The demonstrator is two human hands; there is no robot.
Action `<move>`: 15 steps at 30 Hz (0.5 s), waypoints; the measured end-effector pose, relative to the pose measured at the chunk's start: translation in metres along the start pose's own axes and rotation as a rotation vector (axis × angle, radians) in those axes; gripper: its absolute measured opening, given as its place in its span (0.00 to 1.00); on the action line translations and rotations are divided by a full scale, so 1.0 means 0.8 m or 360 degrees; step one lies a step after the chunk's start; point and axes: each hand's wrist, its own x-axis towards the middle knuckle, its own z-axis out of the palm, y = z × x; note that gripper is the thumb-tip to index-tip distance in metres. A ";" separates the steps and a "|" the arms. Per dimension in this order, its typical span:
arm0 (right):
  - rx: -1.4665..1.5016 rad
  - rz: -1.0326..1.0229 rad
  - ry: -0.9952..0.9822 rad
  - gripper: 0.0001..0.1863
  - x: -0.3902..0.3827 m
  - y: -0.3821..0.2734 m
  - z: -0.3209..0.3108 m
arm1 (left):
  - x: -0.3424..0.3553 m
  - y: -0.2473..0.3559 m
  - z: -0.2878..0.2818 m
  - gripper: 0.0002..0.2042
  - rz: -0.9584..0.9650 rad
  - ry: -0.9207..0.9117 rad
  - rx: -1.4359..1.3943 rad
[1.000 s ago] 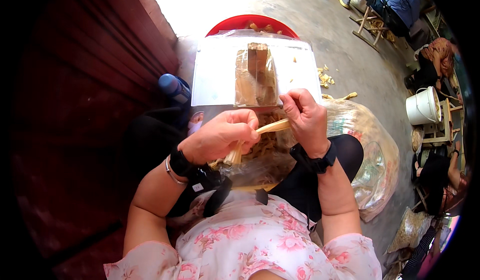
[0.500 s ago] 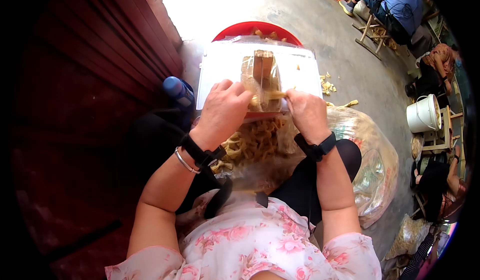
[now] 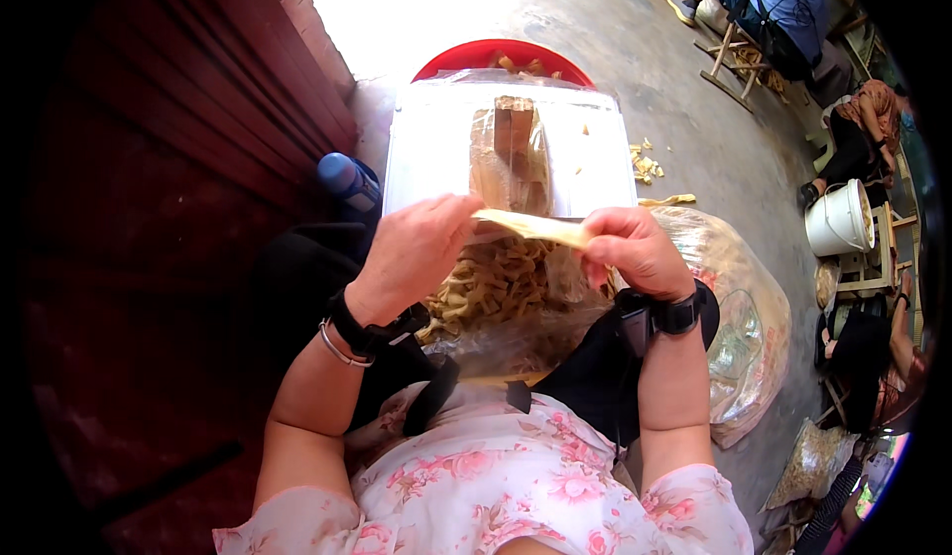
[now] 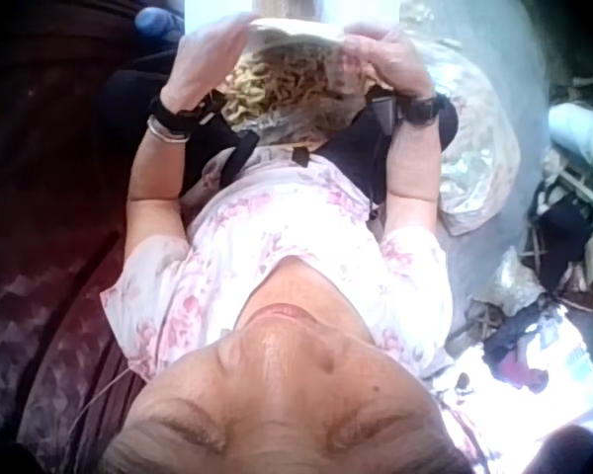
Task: The person processes long, flat strips of food by hand, repeatedly pulling, folding, and stacking them into a pile while sitting on the floor in a shared workspace.
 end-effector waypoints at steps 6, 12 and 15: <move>-0.0545 -0.0503 0.0094 0.21 0.014 0.016 0.046 | -0.008 0.031 0.013 0.12 -0.0543 -0.1219 -0.1570; -0.0455 -0.0360 0.0222 0.15 0.020 0.034 0.050 | -0.002 0.021 -0.002 0.11 -0.0504 -0.0342 -0.1990; -0.0001 -0.0277 0.0244 0.14 0.018 0.030 0.050 | 0.000 0.026 0.015 0.13 -0.0406 -0.0295 -0.1709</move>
